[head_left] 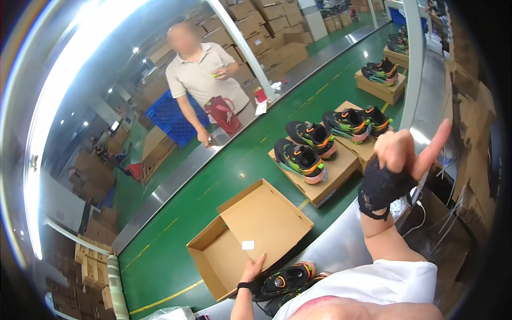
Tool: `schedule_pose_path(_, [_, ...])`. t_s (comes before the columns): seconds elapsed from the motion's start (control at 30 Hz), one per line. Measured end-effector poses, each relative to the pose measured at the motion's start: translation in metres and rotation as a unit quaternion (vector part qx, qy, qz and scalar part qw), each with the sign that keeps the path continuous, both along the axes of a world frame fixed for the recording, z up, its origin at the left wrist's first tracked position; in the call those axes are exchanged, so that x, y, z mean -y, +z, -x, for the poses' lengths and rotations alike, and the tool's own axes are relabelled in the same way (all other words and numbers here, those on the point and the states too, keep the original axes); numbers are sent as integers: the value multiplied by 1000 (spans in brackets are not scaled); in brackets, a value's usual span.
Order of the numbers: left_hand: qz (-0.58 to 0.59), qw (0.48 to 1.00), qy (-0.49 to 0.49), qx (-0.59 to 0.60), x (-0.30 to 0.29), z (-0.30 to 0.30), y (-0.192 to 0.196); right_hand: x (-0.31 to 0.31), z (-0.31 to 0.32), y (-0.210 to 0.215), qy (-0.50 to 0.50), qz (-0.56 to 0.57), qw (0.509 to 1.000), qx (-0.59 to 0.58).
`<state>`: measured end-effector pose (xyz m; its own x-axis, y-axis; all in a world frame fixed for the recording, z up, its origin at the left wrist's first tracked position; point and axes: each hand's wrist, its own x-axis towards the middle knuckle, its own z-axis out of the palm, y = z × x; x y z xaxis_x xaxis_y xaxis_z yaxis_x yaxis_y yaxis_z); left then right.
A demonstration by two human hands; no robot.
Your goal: The recorder is packing athletic shoes into boxes on an assembly line.
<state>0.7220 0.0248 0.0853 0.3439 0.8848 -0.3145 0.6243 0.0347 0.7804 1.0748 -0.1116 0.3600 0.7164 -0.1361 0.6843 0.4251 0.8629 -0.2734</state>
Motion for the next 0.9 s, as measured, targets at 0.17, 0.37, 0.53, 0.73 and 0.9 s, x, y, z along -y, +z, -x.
schedule_pose_path(0.17, [-16,1000,18,9,-6,4,-5,0,12,1,-62,25,980,185])
schedule_pose_path(0.37, [18,989,-13,-149,2,-35,27,0,-47,-47,531,77,775,333])
schedule_pose_path(0.53, [-14,998,25,51,-2,19,-9,-53,99,-139,174,471,850,158])
schedule_pose_path(0.73, [1,985,-86,-149,1,-28,23,-62,53,-185,191,479,857,11])
schedule_pose_path(0.9, [-33,999,-32,-30,-9,27,-14,-24,-17,-41,103,157,971,-149])
